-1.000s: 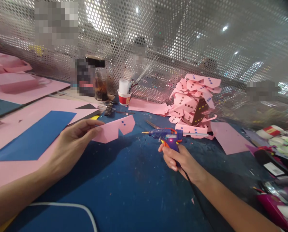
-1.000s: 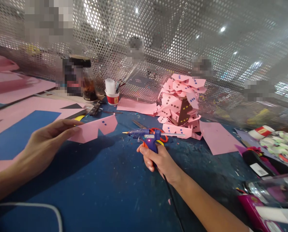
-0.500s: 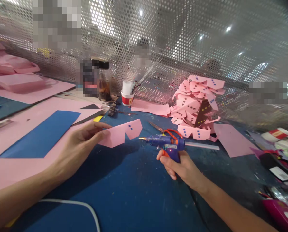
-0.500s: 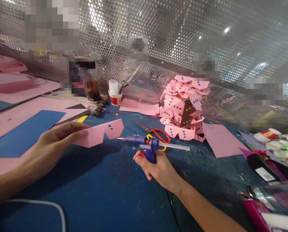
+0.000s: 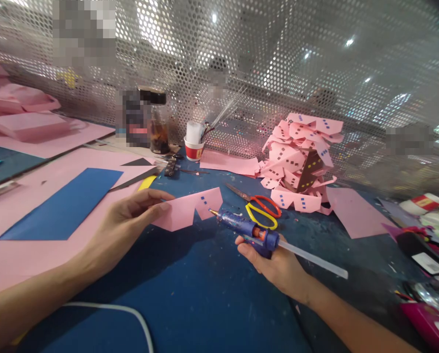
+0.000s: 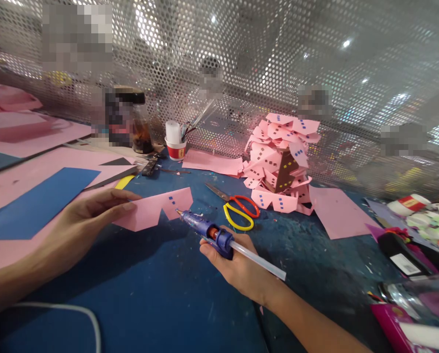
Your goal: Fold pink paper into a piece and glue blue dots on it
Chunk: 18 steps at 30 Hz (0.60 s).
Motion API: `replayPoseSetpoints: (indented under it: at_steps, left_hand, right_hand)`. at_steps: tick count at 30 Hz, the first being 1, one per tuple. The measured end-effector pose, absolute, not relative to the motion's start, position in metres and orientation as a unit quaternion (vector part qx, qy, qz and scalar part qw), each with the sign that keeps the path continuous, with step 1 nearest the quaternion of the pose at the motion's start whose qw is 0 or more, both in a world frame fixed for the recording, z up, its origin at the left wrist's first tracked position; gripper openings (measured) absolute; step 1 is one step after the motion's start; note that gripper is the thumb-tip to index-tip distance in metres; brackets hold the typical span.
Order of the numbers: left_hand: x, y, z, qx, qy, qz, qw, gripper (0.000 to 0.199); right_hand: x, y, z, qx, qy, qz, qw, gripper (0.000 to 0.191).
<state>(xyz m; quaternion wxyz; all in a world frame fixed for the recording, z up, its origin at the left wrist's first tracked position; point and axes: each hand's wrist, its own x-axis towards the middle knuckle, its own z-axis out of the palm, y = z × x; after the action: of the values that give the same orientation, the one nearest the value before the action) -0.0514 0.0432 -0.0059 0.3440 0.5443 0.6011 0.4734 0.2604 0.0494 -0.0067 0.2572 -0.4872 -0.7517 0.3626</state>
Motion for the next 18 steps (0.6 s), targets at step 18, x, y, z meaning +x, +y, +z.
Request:
replayPoseSetpoints:
  at_steps: [18]
  left_hand:
    - [-0.0496,0.0389,-0.0053,0.542,0.574,0.483,0.378,0.024]
  right_hand:
    - [0.2576,0.0476,-0.0013,-0.473,-0.791,0.275,0.275,0.02]
